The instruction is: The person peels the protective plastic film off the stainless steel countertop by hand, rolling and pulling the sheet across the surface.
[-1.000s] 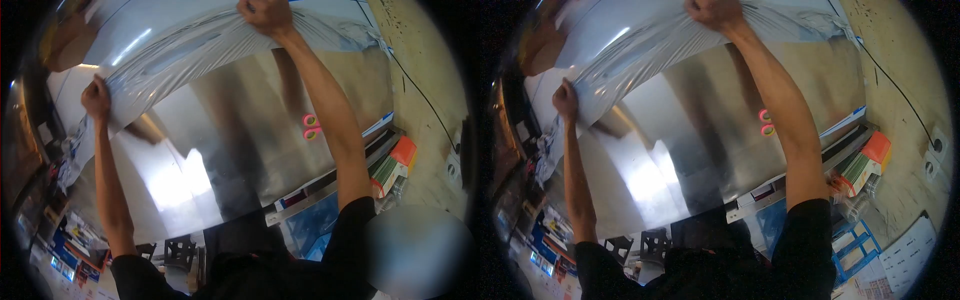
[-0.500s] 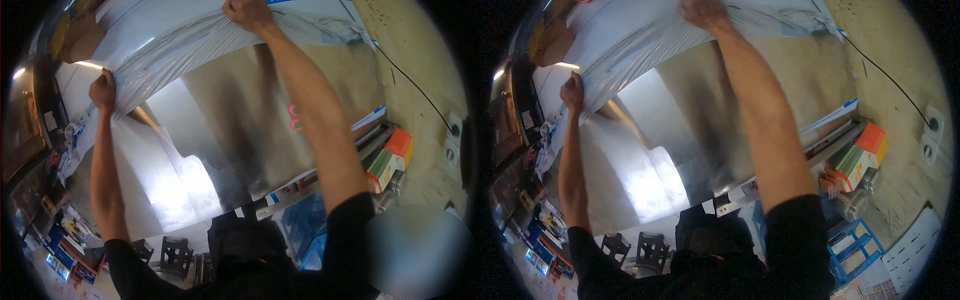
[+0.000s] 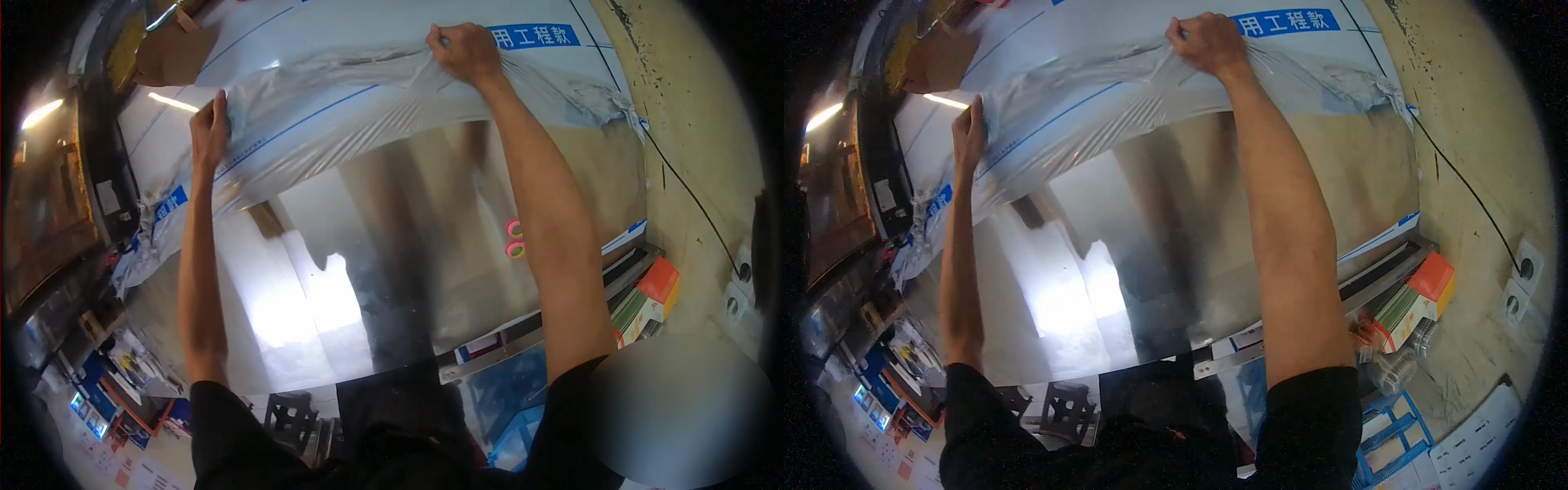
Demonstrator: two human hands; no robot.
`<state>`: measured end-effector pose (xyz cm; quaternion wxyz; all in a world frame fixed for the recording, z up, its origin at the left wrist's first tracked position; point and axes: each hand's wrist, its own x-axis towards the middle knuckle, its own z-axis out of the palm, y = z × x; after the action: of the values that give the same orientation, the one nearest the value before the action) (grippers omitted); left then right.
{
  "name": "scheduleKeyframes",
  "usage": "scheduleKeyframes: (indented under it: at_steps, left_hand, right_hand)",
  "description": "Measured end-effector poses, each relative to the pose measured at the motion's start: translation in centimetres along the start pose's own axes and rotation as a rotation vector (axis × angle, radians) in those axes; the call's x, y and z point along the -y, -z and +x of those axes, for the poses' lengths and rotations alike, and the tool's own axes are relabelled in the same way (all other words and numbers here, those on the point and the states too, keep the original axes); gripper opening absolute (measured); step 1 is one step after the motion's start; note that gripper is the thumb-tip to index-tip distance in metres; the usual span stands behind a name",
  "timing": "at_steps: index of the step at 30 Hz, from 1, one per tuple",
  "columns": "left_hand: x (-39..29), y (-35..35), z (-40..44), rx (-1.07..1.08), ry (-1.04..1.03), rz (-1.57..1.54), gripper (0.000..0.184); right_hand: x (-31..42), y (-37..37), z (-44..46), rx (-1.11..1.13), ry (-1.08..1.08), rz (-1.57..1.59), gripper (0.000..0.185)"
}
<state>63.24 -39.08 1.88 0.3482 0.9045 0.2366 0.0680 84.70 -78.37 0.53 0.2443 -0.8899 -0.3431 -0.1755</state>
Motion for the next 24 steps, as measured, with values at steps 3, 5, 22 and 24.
scheduleKeyframes:
  at_steps: [3,5,22,24]
  left_hand:
    - [-4.7,1.6,-5.3,0.072,-0.071,-0.110,0.040]
    - [-5.4,1.7,-7.7,0.069,-0.100,-0.232,0.037]
    - [-25.6,-12.9,-17.2,0.654,-0.774,-0.235,0.023]
    - [-26.8,-17.2,-18.4,0.757,-0.924,-0.308,0.017]
  right_hand:
    - [0.4,-0.9,0.0,0.012,-0.013,0.045,0.036]
    - [0.1,-0.2,-0.2,-0.033,0.007,0.016,0.037]
    - [-1.2,12.8,-5.8,0.077,-0.065,0.306,0.041]
    - [-7.1,14.5,-8.1,-0.034,-0.053,0.088,0.038]
